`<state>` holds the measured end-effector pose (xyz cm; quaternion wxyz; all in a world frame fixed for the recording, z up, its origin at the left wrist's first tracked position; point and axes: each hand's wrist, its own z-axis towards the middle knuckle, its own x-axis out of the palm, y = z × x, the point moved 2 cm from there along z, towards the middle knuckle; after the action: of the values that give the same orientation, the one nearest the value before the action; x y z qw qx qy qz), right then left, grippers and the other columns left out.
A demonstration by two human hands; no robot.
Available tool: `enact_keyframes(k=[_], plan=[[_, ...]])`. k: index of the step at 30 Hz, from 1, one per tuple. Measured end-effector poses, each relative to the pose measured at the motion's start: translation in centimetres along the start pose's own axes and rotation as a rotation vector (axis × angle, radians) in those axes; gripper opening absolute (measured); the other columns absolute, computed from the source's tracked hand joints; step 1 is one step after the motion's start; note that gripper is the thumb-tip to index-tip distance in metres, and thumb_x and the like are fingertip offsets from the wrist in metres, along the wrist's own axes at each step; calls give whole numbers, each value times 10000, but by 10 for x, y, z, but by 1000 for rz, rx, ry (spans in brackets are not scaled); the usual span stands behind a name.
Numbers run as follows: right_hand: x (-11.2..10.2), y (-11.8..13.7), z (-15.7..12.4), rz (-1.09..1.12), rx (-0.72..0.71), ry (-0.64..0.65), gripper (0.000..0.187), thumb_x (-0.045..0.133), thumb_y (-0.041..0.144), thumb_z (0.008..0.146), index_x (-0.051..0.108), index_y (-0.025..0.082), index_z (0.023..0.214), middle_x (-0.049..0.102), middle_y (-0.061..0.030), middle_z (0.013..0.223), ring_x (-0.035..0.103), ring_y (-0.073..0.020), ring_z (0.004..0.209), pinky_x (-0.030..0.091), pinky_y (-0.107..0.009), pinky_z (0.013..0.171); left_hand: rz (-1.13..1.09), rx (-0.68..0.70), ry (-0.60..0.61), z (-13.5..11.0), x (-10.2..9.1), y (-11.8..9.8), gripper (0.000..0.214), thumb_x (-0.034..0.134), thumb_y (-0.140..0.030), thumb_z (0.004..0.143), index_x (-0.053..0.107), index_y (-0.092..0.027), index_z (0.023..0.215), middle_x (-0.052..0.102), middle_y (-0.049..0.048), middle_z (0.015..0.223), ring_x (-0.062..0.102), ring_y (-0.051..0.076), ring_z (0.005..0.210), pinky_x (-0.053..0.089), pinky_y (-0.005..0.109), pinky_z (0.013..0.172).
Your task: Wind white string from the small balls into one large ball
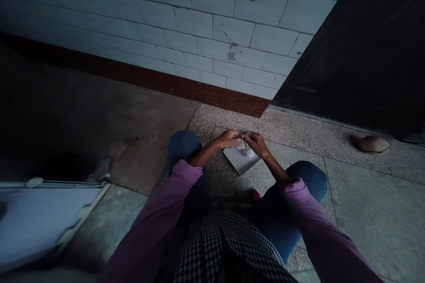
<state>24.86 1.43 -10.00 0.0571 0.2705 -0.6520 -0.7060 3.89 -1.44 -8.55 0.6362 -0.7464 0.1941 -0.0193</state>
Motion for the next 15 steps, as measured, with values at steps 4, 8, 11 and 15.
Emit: enact_keyframes(k=[4,8,11,15], plan=[[-2,4,-5,42,11,-13,921,855,1111,846,461,301,654,408,21,626,354,-164,655,321,-320,622,-122,-73,15,-12,6,8,376,1066,-405,883,802,-170,1011,741,-17,753,613,140,560,464,240,570],[3,-3,-16,83,37,4,922,851,1102,867,433,309,653,406,21,574,334,-151,583,325,-311,571,-199,-140,-37,-16,19,19,447,1125,-404,906,760,-191,1052,806,32,846,740,187,628,545,262,608],[13,-10,-16,109,56,27,922,847,1116,860,439,315,657,418,14,547,340,-153,542,325,-312,530,-221,-167,-99,-16,23,27,528,1176,-336,804,711,-207,1017,783,11,847,763,207,659,579,282,646],[27,-13,-6,132,62,33,946,845,1164,810,454,317,656,431,12,558,340,-156,542,342,-322,521,-217,-156,-222,-20,17,32,431,1077,-141,707,701,-210,906,756,12,860,798,265,854,659,347,814]])
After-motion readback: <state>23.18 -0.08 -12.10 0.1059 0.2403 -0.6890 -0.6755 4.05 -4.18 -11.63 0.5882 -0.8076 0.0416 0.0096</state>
